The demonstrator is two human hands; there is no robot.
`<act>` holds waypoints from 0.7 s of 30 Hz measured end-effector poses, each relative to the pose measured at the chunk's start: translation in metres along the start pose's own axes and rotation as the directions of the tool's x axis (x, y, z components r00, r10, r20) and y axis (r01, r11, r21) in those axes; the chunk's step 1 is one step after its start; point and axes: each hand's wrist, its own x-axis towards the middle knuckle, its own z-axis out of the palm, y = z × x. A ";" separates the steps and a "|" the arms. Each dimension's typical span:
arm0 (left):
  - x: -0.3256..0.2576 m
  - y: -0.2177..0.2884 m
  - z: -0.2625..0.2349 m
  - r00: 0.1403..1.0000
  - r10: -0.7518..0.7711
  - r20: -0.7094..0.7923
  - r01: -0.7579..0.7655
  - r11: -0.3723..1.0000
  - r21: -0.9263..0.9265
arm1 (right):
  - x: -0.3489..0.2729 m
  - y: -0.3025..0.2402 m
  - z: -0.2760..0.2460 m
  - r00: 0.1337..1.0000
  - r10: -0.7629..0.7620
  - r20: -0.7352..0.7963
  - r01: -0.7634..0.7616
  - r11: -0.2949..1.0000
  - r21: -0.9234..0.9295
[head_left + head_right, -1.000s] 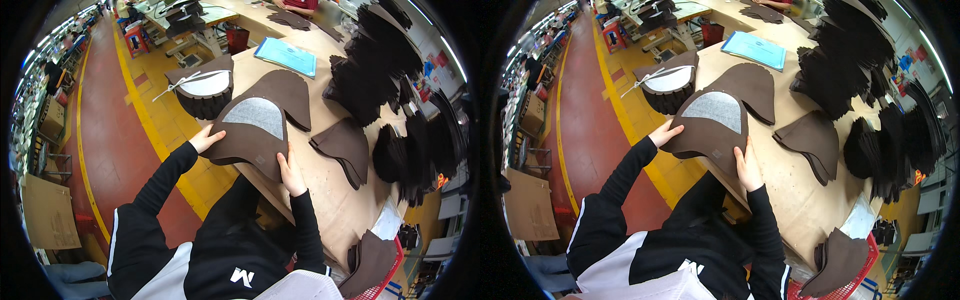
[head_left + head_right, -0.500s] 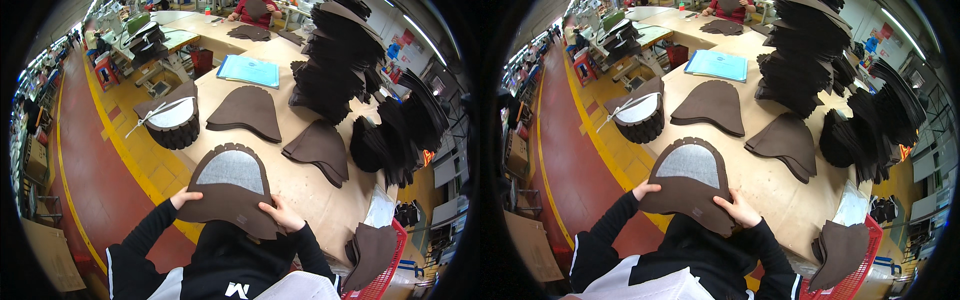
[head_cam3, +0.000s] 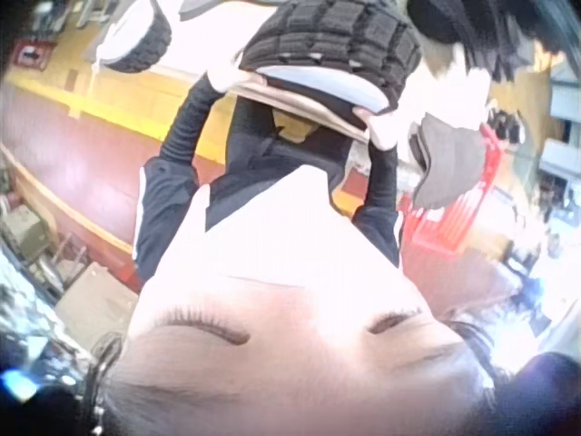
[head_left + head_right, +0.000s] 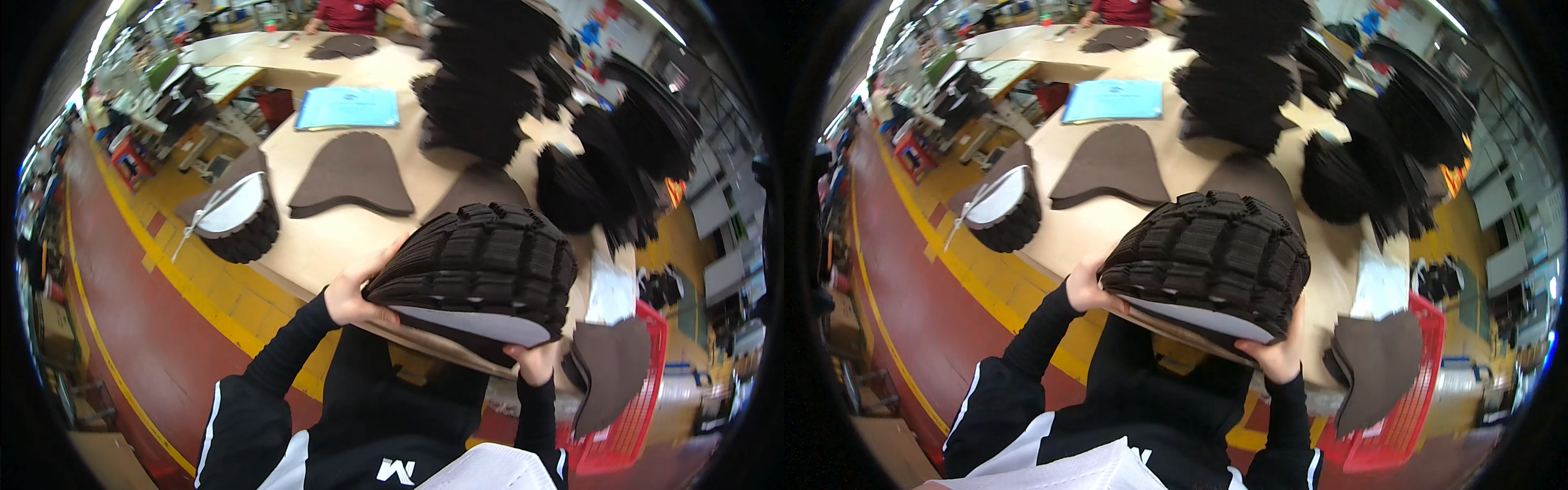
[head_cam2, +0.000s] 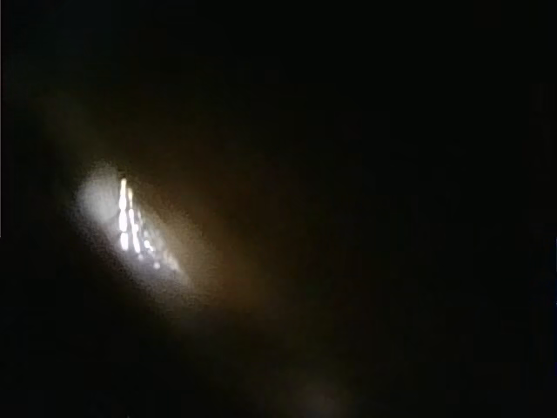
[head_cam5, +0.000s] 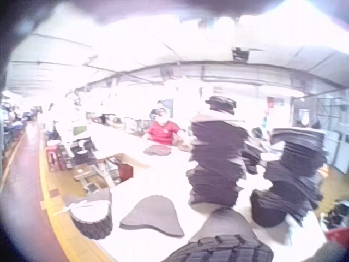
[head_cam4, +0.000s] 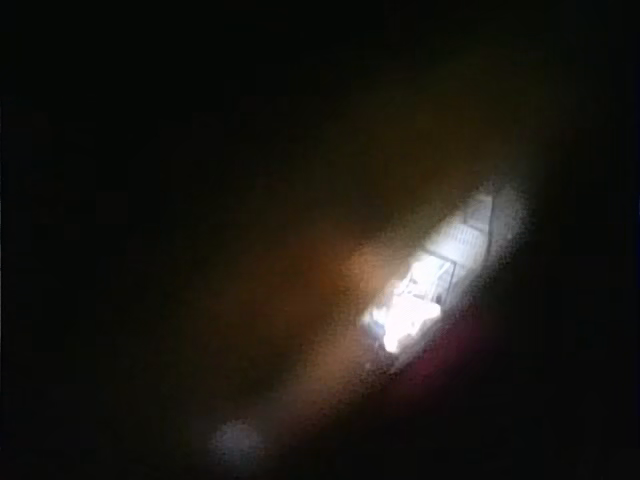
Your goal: The person repeatedly picks up brown fabric pieces from a table, aligns them, and stacks them into neat piles. They occasionally insert a white tie or paper separator between layers. The work occurs at a large table in a factory setting with other workers visible in the background.
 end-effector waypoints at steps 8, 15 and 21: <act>0.021 -0.083 0.071 0.998 0.046 -0.037 -0.048 0.997 -0.060 | 0.000 0.037 0.006 0.981 -0.193 -0.004 0.190 0.966 -0.174; 0.018 -0.084 0.048 0.997 -0.076 0.024 0.079 0.979 -0.190 | 0.010 0.031 0.025 0.868 -0.482 -0.117 0.451 0.865 -0.220; 0.017 -0.081 0.040 0.985 -0.167 0.041 0.171 0.973 -0.154 | 0.016 0.044 0.006 0.907 -0.415 -0.077 0.364 0.862 -0.353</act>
